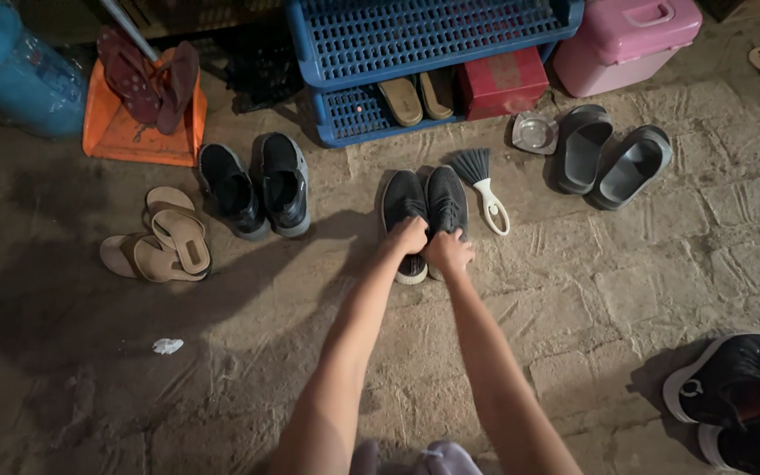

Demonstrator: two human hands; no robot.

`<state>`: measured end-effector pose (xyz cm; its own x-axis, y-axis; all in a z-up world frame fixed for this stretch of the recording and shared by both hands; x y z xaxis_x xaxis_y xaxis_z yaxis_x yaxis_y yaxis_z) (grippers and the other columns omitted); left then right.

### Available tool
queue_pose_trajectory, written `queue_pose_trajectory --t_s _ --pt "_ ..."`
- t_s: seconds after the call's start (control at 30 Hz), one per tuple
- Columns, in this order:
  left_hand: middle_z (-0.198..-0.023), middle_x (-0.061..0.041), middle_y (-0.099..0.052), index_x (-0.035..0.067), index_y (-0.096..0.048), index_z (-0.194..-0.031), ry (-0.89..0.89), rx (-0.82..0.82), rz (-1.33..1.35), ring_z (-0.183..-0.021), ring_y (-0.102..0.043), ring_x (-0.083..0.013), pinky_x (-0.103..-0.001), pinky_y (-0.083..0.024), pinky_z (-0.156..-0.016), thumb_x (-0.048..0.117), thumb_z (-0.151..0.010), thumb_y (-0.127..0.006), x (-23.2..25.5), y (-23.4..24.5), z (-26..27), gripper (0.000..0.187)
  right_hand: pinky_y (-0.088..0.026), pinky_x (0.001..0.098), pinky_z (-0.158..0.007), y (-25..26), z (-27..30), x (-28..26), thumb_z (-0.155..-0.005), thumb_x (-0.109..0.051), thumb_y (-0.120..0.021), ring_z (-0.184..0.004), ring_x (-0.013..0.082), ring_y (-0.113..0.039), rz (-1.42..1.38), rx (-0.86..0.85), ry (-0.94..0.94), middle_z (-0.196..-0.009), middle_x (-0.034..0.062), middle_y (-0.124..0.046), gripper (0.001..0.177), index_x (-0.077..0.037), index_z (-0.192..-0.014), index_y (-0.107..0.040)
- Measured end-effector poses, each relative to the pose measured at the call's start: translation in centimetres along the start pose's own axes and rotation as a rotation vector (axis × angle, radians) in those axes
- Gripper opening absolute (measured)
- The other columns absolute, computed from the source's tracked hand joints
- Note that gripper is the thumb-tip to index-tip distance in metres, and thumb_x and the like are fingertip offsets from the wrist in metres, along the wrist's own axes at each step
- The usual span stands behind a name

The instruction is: The person sits on the floor and uses a brush to clean several pairs of shoes, including white sneakers, purple sandals, and black sneakers. They brush the soles and uppers of each pair and place them on a blue plastic shoe rack.

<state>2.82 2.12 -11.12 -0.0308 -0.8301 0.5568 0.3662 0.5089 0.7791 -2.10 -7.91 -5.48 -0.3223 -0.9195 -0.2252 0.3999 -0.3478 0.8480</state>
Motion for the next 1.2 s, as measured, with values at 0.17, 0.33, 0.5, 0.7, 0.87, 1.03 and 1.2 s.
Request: queue_pose_trajectory --t_s 0.17,0.33,0.5,0.7,0.87,1.03,1.2 --pt "-0.111 -0.031 -0.068 -0.002 -0.075 -0.104 0.103 0.073 0.131 -0.108 -0.067 -0.0456 -0.051 -0.054 -0.096 0.016 -0.086 -0.061 1.1 -0.3 -0.6 0.029 -0.056 0.0556 -0.091 -4.0 -4.0 1.5 -0.087 -0.032 -0.071 -0.126 0.0457 -0.058 0.135 0.124 0.002 -0.143 0.0166 -0.055 0.042 -0.016 -0.126 -0.069" --pt "-0.111 -0.031 -0.068 -0.003 -0.076 -0.103 0.105 0.135 0.161 -0.109 -0.066 -0.0472 -0.053 -0.053 -0.096 0.019 -0.085 -0.062 3.5 2.2 -0.1 0.031 -0.059 0.0457 -0.086 -2.4 -6.0 1.9 -0.093 -0.031 -0.067 -0.105 0.0356 -0.074 0.111 0.254 0.146 -0.113 0.0153 -0.077 0.026 -0.015 -0.109 -0.079" --pt "-0.106 -0.03 -0.07 -0.002 -0.076 -0.096 0.049 0.236 0.158 -0.103 -0.069 -0.0476 -0.053 -0.056 -0.091 0.023 -0.086 -0.064 8.2 8.0 1.0 0.03 -0.06 0.0458 -0.077 4.3 -4.3 0.6 -0.084 -0.033 -0.072 -0.093 0.0358 -0.075 0.127 0.384 0.259 -0.095 0.0149 -0.077 0.023 -0.015 -0.096 -0.08" --pt "-0.092 -0.028 -0.071 -0.001 -0.077 -0.082 -0.096 0.497 0.139 -0.089 -0.073 -0.0441 -0.052 -0.059 -0.083 0.024 -0.082 -0.065 15.7 19.9 1.8 0.027 -0.061 0.0437 -0.07 16.1 -5.3 -2.6 -0.091 -0.025 -0.069 -0.085 0.0327 -0.077 0.215 0.613 0.294 -0.091 0.0137 -0.078 0.017 -0.013 -0.091 -0.082" --pt "-0.087 -0.028 -0.071 0.0 -0.077 -0.077 -0.173 0.631 0.13 -0.085 -0.072 -0.0443 -0.052 -0.058 -0.083 0.022 -0.08 -0.064 20.8 28.7 3.9 0.026 -0.06 0.045 -0.072 26.4 -0.4 -6.6 -0.09 -0.026 -0.069 -0.085 0.035 -0.076 0.214 0.639 0.309 -0.089 0.0168 -0.077 0.02 -0.011 -0.093 -0.081" --pt "-0.085 -0.028 -0.072 0.001 -0.077 -0.074 -0.232 0.725 0.101 -0.082 -0.073 -0.0444 -0.052 -0.058 -0.082 0.021 -0.079 -0.063 25.7 35.6 6.2 0.026 -0.06 0.0469 -0.071 33.7 2.4 -8.4 -0.091 -0.027 -0.07 -0.087 0.0372 -0.076 0.234 0.765 0.368 -0.09 0.0194 -0.076 0.02 -0.01 -0.094 -0.081" --pt "-0.086 -0.027 -0.073 -0.001 -0.076 -0.072 -0.278 0.822 0.012 -0.084 -0.071 -0.0446 -0.053 -0.057 -0.082 0.02 -0.082 -0.059 27.2 40.6 5.3 0.029 -0.059 0.0475 -0.069 39.2 3.6 -11.7 -0.085 -0.026 -0.072 -0.084 0.0393 -0.074 0.198 0.818 0.376 -0.086 0.0198 -0.076 0.019 -0.01 -0.09 -0.081"
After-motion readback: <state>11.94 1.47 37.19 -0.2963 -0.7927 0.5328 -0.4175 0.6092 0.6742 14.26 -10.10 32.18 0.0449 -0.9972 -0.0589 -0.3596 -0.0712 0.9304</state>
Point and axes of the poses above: each hand's wrist, its own z-axis away from the middle knuckle, its own y-axis out of the back of the hand, x = y × z, the point moved 7 cm from there along -z, towards the middle knuckle
